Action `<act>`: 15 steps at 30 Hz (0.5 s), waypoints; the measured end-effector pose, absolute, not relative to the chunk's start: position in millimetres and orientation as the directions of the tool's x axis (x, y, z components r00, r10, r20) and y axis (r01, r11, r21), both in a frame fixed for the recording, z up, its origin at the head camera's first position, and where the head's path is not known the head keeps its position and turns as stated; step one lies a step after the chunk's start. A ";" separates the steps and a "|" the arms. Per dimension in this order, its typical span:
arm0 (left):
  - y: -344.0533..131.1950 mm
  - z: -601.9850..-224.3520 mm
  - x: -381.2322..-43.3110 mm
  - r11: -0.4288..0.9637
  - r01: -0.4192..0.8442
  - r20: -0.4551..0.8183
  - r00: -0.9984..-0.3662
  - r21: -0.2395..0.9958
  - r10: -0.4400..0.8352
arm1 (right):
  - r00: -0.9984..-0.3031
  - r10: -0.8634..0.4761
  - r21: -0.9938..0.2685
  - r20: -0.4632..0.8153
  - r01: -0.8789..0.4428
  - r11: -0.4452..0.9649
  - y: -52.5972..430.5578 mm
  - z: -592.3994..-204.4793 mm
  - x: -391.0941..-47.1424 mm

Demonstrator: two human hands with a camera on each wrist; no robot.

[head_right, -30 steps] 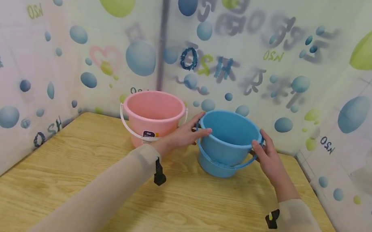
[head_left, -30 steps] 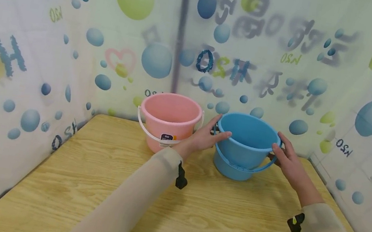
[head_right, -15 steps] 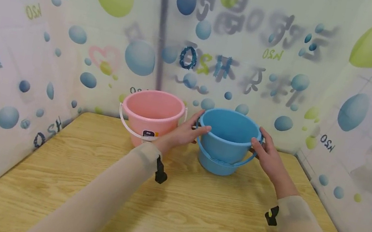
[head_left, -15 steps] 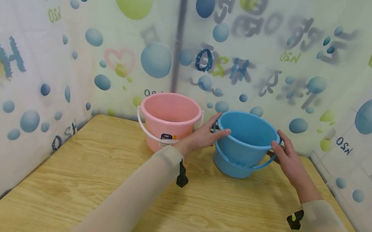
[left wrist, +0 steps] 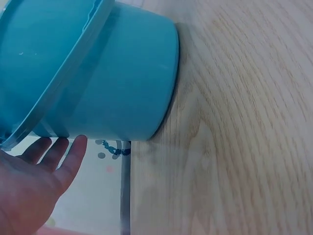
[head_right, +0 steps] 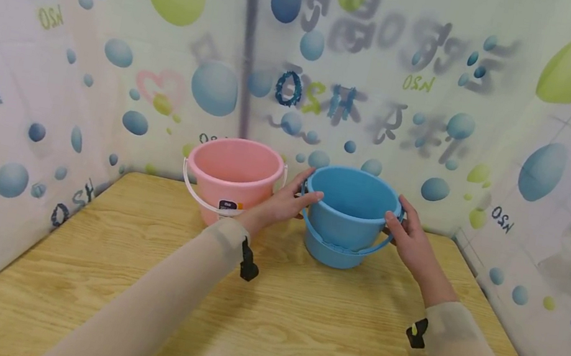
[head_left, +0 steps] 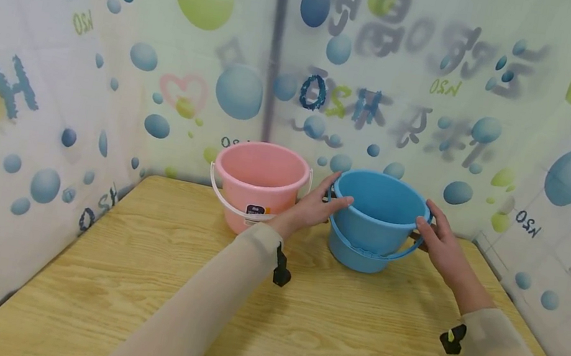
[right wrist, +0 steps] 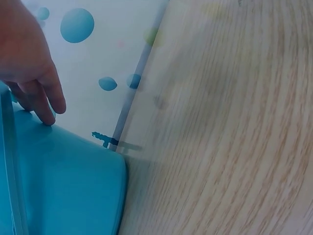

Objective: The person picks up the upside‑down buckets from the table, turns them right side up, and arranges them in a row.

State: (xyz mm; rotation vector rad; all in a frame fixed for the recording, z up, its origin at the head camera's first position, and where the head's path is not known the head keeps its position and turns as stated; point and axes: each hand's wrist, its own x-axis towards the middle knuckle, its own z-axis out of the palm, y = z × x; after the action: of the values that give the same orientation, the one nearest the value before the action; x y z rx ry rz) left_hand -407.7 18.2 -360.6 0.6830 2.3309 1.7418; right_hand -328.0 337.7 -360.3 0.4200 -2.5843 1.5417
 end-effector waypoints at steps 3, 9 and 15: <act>16.8 -361.0 -407.4 0.209 0.262 0.148 -0.885 0.942 0.441 | -0.957 -0.181 -0.844 0.226 -0.285 0.453 337.4 -360.9 -327.7; 13.8 -360.9 -400.9 0.239 0.247 0.138 -0.907 0.939 0.398 | -0.956 -0.176 -0.829 0.233 -0.290 0.478 339.1 -361.8 -325.7; 11.5 -359.5 -384.7 0.322 0.208 0.079 -0.925 0.924 0.371 | -0.939 -0.129 -0.789 0.319 -0.339 0.512 341.6 -358.4 -316.8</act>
State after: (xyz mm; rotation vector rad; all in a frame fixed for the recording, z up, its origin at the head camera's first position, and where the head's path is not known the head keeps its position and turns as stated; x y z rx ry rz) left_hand -384.7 11.5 -359.5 0.5364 2.4309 1.6635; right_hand -316.8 341.6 -358.4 0.3982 -2.5343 1.3953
